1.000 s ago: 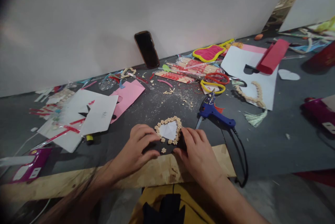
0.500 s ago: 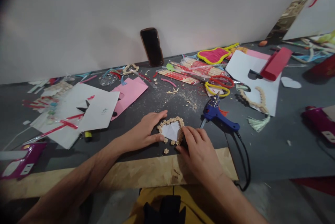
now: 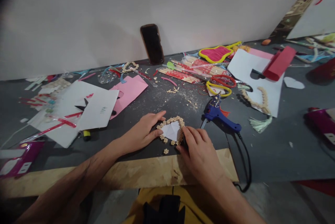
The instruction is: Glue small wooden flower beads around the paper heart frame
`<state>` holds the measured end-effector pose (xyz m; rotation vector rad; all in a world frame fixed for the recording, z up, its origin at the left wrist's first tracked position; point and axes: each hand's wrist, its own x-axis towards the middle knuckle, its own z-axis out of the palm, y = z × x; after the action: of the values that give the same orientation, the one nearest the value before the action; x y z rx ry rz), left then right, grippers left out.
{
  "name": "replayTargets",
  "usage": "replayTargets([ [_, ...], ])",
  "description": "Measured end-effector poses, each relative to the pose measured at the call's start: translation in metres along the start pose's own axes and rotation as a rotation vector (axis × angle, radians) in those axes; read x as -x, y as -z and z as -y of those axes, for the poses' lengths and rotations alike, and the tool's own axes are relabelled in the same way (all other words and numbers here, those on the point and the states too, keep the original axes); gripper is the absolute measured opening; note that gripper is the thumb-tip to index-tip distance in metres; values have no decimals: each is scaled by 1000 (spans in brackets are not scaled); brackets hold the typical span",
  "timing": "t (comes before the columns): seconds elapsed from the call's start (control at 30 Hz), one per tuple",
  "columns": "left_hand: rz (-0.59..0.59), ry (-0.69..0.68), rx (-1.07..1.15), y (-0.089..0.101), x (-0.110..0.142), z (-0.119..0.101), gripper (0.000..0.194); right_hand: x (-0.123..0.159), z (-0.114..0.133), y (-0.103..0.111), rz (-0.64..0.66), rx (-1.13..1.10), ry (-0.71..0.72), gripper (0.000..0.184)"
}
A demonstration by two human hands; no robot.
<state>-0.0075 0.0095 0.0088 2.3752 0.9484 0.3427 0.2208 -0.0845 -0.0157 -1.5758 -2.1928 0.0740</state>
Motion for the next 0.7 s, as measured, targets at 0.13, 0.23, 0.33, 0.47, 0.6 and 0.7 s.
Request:
replayTargets([
  [0.13,-16,17,3,-1,0,0,52,0,0,0,4,2,9,44],
  [0.23,-19,25,-2,-2,-1,0,53,0,0,0,10,2,10,44],
  [0.33,-28,26,-5,-3,-2,1,54,0,0,0,10,3,18,44],
  [0.47,-45,12,0,-2,-8,1,51,0,0,0,-1,13,20,43],
  [0.6,9,-86,-40,1,-26,2,46,0,1,-1,-1,26,27,42],
  [0.7,98,-209,-68,2,-42,3,48,0,1,-1,2,37,35,42],
])
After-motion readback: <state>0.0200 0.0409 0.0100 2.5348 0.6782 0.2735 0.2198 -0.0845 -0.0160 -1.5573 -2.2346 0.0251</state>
